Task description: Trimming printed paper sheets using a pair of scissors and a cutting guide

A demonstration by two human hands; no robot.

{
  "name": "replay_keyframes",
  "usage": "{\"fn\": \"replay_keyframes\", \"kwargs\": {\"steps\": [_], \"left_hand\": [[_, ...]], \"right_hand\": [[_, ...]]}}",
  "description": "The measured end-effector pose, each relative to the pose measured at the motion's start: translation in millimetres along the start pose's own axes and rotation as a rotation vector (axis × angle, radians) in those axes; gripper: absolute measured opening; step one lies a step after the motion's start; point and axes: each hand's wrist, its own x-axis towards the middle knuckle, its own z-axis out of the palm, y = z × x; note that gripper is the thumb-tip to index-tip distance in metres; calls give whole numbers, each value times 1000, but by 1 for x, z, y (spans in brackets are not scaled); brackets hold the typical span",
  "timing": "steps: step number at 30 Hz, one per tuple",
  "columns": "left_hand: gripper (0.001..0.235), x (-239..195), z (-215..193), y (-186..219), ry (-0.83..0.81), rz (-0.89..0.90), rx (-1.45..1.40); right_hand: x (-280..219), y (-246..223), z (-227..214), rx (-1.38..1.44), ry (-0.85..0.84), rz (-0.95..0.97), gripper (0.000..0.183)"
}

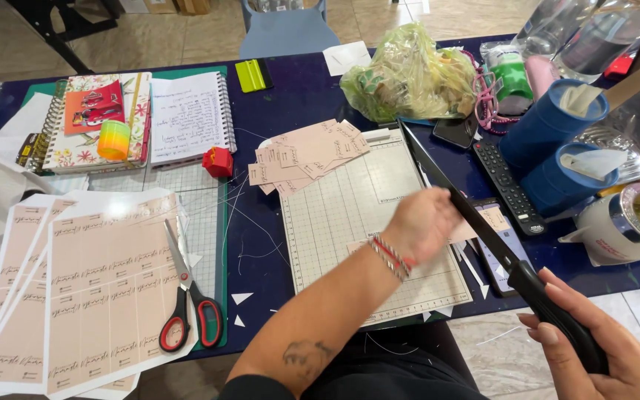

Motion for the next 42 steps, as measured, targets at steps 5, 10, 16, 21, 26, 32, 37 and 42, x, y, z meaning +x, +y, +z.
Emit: {"fn": "replay_keyframes", "kwargs": {"steps": [5, 10, 16, 21, 26, 32, 37, 42], "left_hand": [[40, 13, -21, 52, 165, 484, 180], [39, -72, -32, 54, 90, 802, 1540], [61, -105, -50, 0, -243, 413, 2240], [81, -77, -60, -23, -125, 636, 2438], [83, -81, -53, -23, -58, 673, 2427], [83, -80, -56, -21, -77, 732, 2333], [85, -80, -57, -22, -62, 758, 2326], [86, -80, -57, -22, -64, 744, 2325]], "right_hand": [[3, 3, -2, -67, -10, -1, 32], [3, 5, -1, -78, 9, -15, 33], [2, 37, -4, -2, -53, -8, 38], [-4, 80, 4, -455, -210, 185, 49], [-14, 115, 12, -611, -280, 222, 64], [-26, 121, 22, -423, -127, -43, 52], [-29, 131, 25, -429, -113, -54, 52], [-29, 131, 24, -426, -167, 53, 55]]}}
